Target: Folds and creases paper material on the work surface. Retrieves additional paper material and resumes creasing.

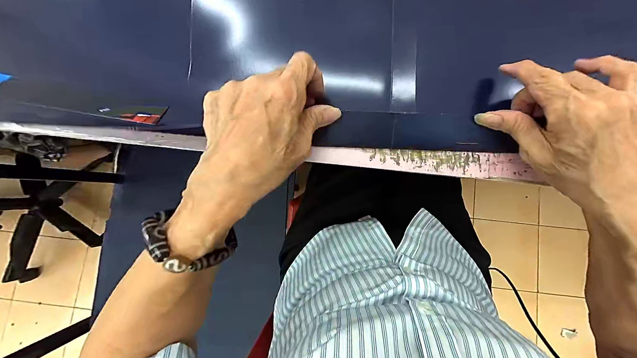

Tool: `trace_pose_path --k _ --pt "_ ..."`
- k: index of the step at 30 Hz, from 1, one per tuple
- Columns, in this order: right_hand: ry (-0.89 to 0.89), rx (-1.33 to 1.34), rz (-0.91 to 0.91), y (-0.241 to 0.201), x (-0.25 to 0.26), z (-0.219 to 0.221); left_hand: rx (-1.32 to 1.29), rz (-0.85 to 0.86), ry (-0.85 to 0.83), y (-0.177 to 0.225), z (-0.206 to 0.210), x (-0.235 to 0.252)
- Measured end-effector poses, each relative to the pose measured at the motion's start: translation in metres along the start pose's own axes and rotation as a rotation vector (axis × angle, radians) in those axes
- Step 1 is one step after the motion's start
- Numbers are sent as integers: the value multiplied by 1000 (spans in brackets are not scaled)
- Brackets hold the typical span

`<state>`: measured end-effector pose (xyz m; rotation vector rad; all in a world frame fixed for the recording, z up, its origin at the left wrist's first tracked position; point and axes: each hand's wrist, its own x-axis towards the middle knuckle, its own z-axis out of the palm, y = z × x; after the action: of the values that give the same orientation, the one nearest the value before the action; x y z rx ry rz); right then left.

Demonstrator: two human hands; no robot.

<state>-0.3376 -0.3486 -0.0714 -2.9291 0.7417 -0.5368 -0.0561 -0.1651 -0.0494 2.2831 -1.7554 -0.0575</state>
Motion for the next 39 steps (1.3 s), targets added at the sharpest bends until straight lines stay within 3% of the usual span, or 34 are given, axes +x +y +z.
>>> trace_pose_path --k 3,5,8,11,14,19,24,29,32,35,39 --pt "-11 46 -7 6 7 10 142 82 4 16 -1 2" --pt "5 31 7 4 8 10 146 281 97 37 8 -5" --pt "3 -19 22 -2 9 13 29 531 206 68 54 -19" --pt "35 -78 -61 -9 7 10 7 529 229 71 84 -21" --pt "26 -179 -171 -11 -16 -29 51 482 202 65 80 -25" --pt "34 -394 -6 32 -78 -98 122 466 175 62 73 -24" --pt "29 -198 98 83 -83 -71 205 457 143 82 72 -18" --pt "-242 57 362 109 -54 -61 156 495 151 114 82 -15" --pt "-301 53 391 109 -45 -60 77 551 87 144 93 1" --pt "-144 -25 281 104 -53 -53 83 649 125 183 108 19" --pt "194 -291 221 61 -82 -52 340 744 168 208 109 29"
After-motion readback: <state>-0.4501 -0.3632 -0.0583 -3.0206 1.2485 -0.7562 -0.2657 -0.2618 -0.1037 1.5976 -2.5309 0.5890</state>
